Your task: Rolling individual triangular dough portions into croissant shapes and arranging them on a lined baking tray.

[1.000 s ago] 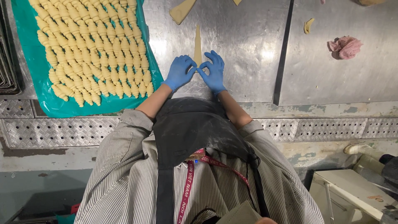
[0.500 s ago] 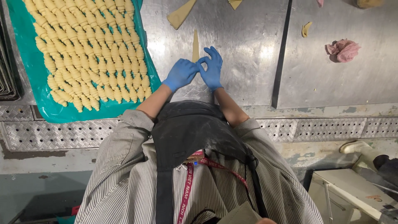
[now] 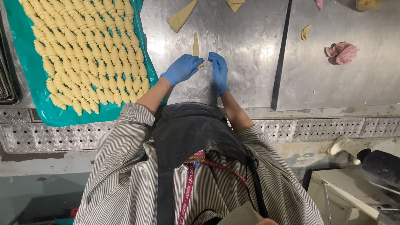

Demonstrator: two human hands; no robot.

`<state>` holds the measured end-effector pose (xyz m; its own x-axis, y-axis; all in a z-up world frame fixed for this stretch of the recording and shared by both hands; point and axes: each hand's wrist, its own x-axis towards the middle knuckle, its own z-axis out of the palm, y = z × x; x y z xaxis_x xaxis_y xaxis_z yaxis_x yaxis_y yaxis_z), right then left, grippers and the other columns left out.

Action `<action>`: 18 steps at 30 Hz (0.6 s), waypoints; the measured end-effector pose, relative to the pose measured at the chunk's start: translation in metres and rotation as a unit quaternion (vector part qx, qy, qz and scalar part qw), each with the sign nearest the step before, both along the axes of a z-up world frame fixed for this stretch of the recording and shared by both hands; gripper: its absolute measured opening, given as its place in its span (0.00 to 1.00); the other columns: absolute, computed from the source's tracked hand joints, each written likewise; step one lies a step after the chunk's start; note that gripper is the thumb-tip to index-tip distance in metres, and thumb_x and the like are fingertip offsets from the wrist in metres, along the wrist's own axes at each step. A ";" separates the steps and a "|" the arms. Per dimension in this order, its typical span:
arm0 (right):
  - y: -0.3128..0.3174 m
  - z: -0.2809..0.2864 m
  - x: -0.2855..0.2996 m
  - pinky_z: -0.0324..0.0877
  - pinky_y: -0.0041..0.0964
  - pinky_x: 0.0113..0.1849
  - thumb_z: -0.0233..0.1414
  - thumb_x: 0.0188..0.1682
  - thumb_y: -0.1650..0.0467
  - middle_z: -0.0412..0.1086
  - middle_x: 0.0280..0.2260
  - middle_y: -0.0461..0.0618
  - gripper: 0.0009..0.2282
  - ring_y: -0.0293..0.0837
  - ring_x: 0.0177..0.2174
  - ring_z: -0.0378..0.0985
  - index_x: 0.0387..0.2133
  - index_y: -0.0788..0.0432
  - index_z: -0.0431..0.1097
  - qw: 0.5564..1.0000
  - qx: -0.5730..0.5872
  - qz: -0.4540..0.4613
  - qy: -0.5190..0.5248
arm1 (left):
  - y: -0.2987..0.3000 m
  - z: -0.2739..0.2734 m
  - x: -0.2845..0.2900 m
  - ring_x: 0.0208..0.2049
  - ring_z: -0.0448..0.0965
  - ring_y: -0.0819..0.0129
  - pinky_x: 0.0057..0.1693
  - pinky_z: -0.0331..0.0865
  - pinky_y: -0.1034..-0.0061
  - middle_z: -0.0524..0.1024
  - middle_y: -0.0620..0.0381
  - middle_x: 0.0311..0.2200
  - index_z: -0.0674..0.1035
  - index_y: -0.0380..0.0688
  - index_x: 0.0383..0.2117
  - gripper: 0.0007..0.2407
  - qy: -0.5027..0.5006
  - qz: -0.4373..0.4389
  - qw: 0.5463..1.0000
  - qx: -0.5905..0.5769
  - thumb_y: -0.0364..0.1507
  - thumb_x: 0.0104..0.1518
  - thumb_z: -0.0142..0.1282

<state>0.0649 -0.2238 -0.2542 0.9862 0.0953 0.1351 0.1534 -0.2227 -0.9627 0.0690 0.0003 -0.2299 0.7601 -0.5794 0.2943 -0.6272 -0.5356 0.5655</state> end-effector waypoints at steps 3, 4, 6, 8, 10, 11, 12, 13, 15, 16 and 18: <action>-0.001 0.004 0.003 0.65 0.40 0.58 0.46 0.60 0.73 0.72 0.53 0.53 0.09 0.45 0.54 0.73 0.46 0.65 0.73 0.996 0.071 -0.002 0.048 | -0.011 0.009 0.002 0.45 0.75 0.51 0.55 0.67 0.62 0.76 0.49 0.42 0.78 0.41 0.53 0.15 0.090 0.016 0.996 0.024 0.29 0.61 0.57; -0.001 0.019 0.005 0.65 0.40 0.58 0.46 0.60 0.73 0.72 0.53 0.53 0.09 0.45 0.54 0.73 0.46 0.65 0.73 0.996 0.071 -0.003 0.047 | -0.014 0.022 0.001 0.45 0.75 0.51 0.55 0.67 0.62 0.76 0.49 0.42 0.78 0.41 0.53 0.15 0.088 0.015 0.996 0.024 0.29 0.61 0.57; 0.000 0.048 0.008 0.58 0.37 0.61 0.46 0.58 0.72 0.67 0.57 0.51 0.14 0.43 0.58 0.66 0.55 0.64 0.66 0.991 0.079 0.040 0.096 | -0.020 0.047 0.000 0.43 0.80 0.60 0.51 0.72 0.71 0.77 0.49 0.42 0.80 0.41 0.50 0.14 0.343 0.197 0.901 -0.176 0.32 0.60 0.61; -0.009 0.056 0.009 0.60 0.35 0.59 0.46 0.58 0.71 0.67 0.56 0.50 0.14 0.41 0.56 0.67 0.55 0.64 0.66 0.984 0.096 0.094 0.119 | -0.021 0.028 -0.004 0.45 0.79 0.64 0.53 0.72 0.73 0.78 0.52 0.45 0.79 0.40 0.52 0.15 0.373 0.165 0.865 -0.292 0.30 0.61 0.60; -0.017 0.067 0.008 0.62 0.32 0.57 0.46 0.58 0.70 0.67 0.54 0.48 0.14 0.39 0.53 0.68 0.54 0.64 0.66 0.973 0.113 0.146 0.140 | -0.019 0.035 -0.010 0.48 0.78 0.68 0.55 0.72 0.76 0.78 0.54 0.48 0.78 0.39 0.54 0.15 0.397 0.129 0.814 -0.403 0.29 0.62 0.59; -0.020 0.074 0.008 0.66 0.32 0.50 0.48 0.59 0.70 0.70 0.47 0.49 0.12 0.38 0.46 0.72 0.49 0.66 0.69 0.954 0.111 0.189 0.205 | -0.017 0.051 -0.014 0.50 0.78 0.70 0.57 0.72 0.77 0.79 0.56 0.49 0.77 0.39 0.56 0.16 0.424 0.119 0.794 -0.419 0.29 0.62 0.58; -0.023 0.082 0.007 0.71 0.32 0.43 0.51 0.59 0.70 0.74 0.40 0.50 0.10 0.38 0.39 0.75 0.44 0.68 0.72 0.929 0.109 0.232 0.268 | -0.016 0.067 -0.017 0.52 0.78 0.72 0.59 0.72 0.79 0.79 0.58 0.50 0.77 0.39 0.57 0.17 0.451 0.108 0.772 -0.434 0.30 0.63 0.56; -0.021 0.104 0.006 0.71 0.32 0.43 0.51 0.59 0.70 0.74 0.40 0.50 0.10 0.38 0.39 0.75 0.44 0.68 0.72 0.929 0.109 0.231 0.267 | -0.017 0.080 -0.021 0.52 0.78 0.72 0.59 0.72 0.79 0.79 0.58 0.50 0.77 0.39 0.57 0.17 0.451 0.107 0.773 -0.434 0.30 0.63 0.56; -0.017 0.148 0.006 0.70 0.28 0.33 0.54 0.55 0.68 0.75 0.32 0.46 0.09 0.35 0.29 0.77 0.40 0.65 0.72 0.925 0.085 0.204 0.309 | -0.021 0.106 -0.025 0.50 0.79 0.72 0.58 0.72 0.78 0.80 0.54 0.47 0.75 0.36 0.57 0.19 0.482 0.109 0.745 -0.449 0.30 0.61 0.62; -0.021 0.155 0.006 0.70 0.28 0.33 0.54 0.55 0.68 0.75 0.32 0.46 0.09 0.35 0.29 0.77 0.40 0.65 0.72 0.926 0.086 0.203 0.306 | -0.021 0.106 -0.027 0.50 0.79 0.72 0.58 0.72 0.78 0.80 0.54 0.47 0.75 0.36 0.57 0.19 0.481 0.107 0.746 -0.448 0.30 0.61 0.62; -0.031 0.169 0.004 0.67 0.28 0.29 0.61 0.51 0.71 0.73 0.25 0.47 0.08 0.34 0.25 0.72 0.36 0.68 0.75 0.943 0.034 0.156 0.294 | -0.023 0.107 -0.031 0.44 0.79 0.70 0.51 0.74 0.76 0.79 0.50 0.43 0.74 0.31 0.56 0.22 0.479 0.134 0.706 -0.504 0.27 0.56 0.66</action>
<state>0.0687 -0.2548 -0.0847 0.8185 0.4033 -0.4091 -0.3628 -0.1893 -0.9124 0.0380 -0.0226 -0.1231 0.9327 -0.2408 -0.2683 0.3489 0.4149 0.8403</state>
